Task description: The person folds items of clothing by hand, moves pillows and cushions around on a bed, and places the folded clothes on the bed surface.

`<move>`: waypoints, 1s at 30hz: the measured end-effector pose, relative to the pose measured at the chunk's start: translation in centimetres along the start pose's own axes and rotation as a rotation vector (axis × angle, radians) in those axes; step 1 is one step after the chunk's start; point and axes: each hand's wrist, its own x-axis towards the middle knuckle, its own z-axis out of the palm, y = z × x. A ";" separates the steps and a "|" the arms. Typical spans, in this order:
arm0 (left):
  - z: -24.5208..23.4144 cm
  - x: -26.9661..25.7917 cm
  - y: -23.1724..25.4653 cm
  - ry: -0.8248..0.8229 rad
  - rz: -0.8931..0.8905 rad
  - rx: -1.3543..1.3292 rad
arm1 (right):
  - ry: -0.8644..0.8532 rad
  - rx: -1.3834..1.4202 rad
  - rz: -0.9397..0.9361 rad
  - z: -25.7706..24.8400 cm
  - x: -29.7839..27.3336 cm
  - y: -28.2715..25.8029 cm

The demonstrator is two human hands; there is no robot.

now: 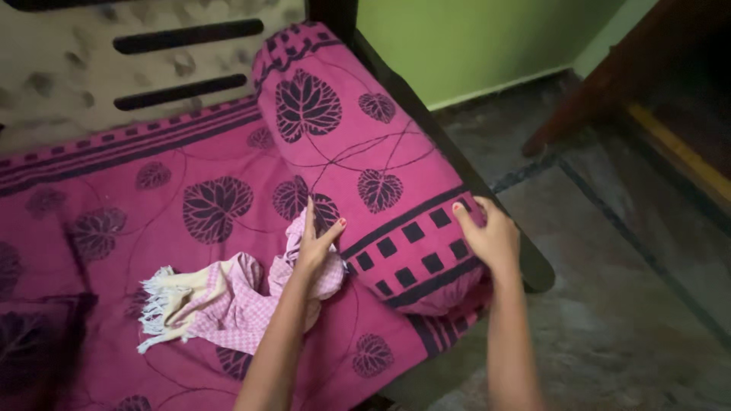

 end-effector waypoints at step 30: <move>-17.8 -17.4 13.7 0.973 0.314 1.169 | -0.740 0.195 -0.812 33.1 -20.6 -17.5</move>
